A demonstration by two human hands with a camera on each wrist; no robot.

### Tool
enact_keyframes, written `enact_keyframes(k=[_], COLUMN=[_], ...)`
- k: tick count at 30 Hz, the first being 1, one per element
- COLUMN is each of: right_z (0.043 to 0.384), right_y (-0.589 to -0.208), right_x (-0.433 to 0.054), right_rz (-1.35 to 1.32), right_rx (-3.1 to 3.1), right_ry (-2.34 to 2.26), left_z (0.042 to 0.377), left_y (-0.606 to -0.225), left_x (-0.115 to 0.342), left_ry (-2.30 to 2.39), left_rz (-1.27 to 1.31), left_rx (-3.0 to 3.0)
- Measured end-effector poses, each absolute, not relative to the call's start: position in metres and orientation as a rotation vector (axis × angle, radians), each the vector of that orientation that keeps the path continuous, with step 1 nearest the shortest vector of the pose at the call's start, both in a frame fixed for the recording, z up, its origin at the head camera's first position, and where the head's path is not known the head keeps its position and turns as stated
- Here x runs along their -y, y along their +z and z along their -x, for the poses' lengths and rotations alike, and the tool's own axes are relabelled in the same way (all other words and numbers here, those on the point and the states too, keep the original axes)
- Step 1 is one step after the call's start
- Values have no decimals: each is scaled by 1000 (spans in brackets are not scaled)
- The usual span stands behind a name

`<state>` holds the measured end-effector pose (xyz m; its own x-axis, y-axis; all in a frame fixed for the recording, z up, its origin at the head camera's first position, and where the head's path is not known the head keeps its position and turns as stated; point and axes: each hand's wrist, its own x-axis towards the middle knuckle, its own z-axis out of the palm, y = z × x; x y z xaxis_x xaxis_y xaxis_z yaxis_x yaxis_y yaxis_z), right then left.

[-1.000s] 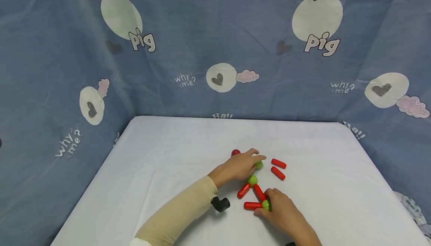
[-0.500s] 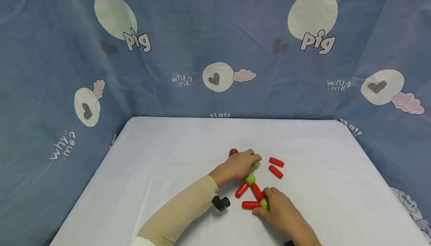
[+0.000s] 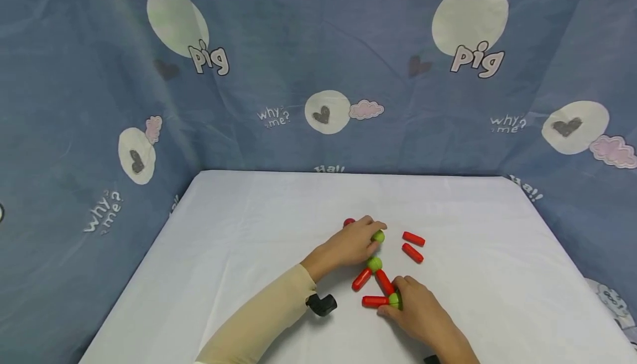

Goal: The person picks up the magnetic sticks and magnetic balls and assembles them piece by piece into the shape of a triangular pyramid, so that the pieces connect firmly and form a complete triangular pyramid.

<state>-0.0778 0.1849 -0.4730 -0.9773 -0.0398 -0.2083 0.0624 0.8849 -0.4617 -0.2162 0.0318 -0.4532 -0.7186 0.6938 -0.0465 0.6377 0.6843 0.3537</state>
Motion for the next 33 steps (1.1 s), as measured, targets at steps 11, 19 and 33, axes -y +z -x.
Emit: enact_keyframes(k=[11,19,33], right_z=[78,76,76], right_y=[-471,-471,-471], right_x=[-183,-181,-181], right_rz=[15,9,3], right_rx=[-2857,-2856,-2859], right_ry=[-714,-700,-710], left_z=[192,158,136], left_y=[-450,-466,-489], left_x=[13,40,54], left_ry=[689,794,947], left_rz=[-1053,-1035,-1008], left_rx=[-2716,-2703,-2680])
